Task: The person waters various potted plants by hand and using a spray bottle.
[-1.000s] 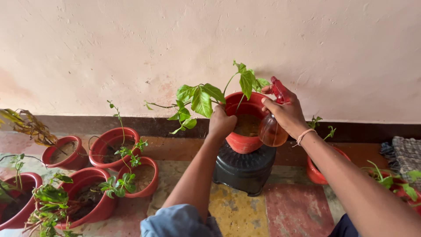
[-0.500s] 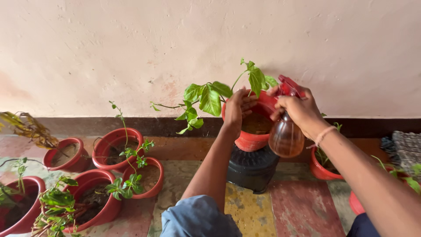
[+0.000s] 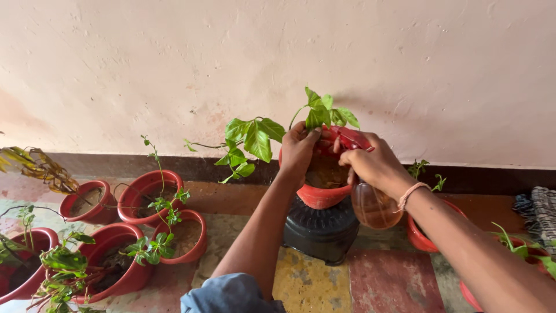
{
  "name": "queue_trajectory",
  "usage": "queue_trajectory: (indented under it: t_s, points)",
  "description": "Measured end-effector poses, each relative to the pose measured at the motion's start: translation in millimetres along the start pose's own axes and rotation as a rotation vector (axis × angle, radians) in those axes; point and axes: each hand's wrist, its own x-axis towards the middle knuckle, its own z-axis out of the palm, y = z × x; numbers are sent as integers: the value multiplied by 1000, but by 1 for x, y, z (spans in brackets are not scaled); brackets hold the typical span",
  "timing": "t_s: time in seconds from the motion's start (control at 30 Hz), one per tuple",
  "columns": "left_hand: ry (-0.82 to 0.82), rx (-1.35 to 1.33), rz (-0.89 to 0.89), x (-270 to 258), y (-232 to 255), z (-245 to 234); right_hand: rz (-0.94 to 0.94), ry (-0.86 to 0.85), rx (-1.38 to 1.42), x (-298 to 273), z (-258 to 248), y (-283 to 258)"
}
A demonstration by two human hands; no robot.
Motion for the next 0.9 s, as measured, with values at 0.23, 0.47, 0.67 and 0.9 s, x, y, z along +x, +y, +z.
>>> queue_trajectory:
  t_s: [0.23,0.47,0.67,0.9]
  points:
    - [-32,-91,-38,-7,14,1,101,52,-40,1,-6,10]
    - [-58,-67,-71,-5,10,-5,18,1,69,14,-11,22]
    - [-77,-65,-36,-1,6,-9,-56,-43,53,11,1,10]
    - [-73,-92,-79,-2,7,1,-41,11,-182,5,-1,11]
